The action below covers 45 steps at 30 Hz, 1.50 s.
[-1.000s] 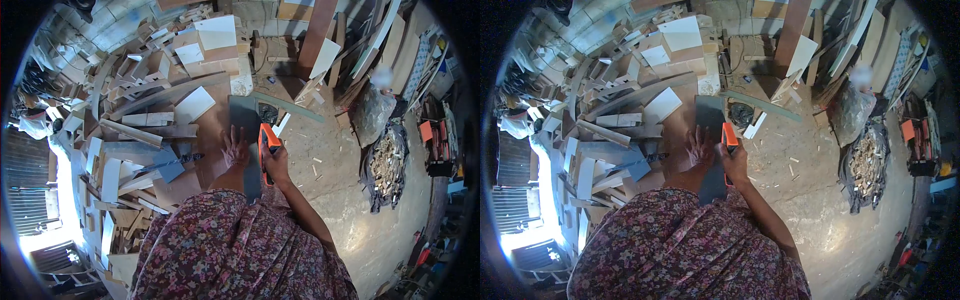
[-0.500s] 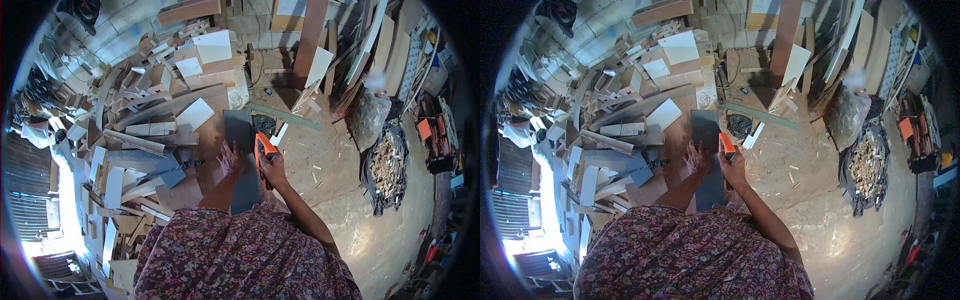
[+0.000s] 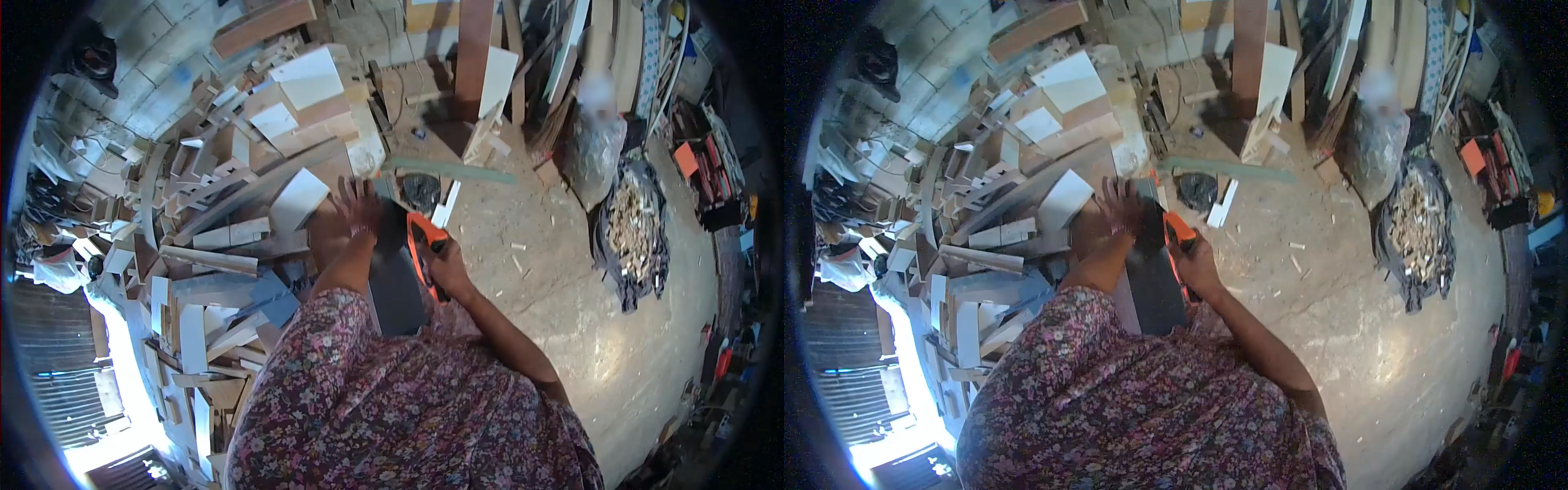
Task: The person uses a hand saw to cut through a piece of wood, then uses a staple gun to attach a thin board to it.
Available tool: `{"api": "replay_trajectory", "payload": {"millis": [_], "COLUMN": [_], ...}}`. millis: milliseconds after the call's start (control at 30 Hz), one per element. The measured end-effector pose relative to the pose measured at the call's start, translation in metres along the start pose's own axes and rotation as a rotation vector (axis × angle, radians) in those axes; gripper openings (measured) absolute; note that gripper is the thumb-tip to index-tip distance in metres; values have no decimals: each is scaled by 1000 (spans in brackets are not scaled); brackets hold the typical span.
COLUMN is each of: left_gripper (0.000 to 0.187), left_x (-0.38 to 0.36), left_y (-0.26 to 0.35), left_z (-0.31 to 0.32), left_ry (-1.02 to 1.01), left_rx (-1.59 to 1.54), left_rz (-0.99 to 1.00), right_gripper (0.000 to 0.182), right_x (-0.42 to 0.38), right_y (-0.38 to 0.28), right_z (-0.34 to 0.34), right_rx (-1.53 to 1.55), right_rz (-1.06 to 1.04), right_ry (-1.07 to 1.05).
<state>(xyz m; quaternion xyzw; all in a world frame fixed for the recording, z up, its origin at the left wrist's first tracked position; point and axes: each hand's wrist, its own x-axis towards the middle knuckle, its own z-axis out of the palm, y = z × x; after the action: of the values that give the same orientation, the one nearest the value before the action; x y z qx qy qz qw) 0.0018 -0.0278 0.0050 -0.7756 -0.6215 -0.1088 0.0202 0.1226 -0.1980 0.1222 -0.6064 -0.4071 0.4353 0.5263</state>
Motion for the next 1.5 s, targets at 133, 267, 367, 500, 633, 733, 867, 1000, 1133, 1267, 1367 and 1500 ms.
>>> {"api": "replay_trajectory", "payload": {"millis": [133,267,367,500,633,733,867,1000,1133,1267,1367,1500], "left_gripper": [43,46,48,49,47,49,51,52,49,47,47,49], "left_x": [6,14,13,12,8,17,11,11,12,13,12,10], "left_y": [-2,0,4,-6,-25,-31,-33,-24,-27,-26,-23,-21], "left_z": [21,18,12,10,10,26,31,14,15,20,4,2], "left_ry": [54,43,28,53,124,128,137,99,94,215,114,87], "left_rx": [61,68,92,105,60,42,-15,26,52,-7,-7,-44], "left_rz": [39,-10,-40,-26,-47,-67,-90,-97,-92,-108,-146,-169], "right_gripper": [23,23,21,19,9,9,18,22,22,19,19,16], "right_x": [1,-15,-33,-58,-58,-50,-42,7,20,0,-10,-7], "right_y": [4,-5,-31,-55,-61,-69,-43,0,-5,-1,-2,9], "right_z": [-5,-7,-20,-35,-26,-23,-9,33,45,33,35,35], "right_rx": [-68,-75,-59,71,77,62,-47,-244,-333,-262,-218,-218], "right_rz": [104,153,228,242,150,180,190,52,67,-13,13,-43], "right_ry": [-7,24,-1,-18,-33,-54,-27,87,52,58,61,91]}}
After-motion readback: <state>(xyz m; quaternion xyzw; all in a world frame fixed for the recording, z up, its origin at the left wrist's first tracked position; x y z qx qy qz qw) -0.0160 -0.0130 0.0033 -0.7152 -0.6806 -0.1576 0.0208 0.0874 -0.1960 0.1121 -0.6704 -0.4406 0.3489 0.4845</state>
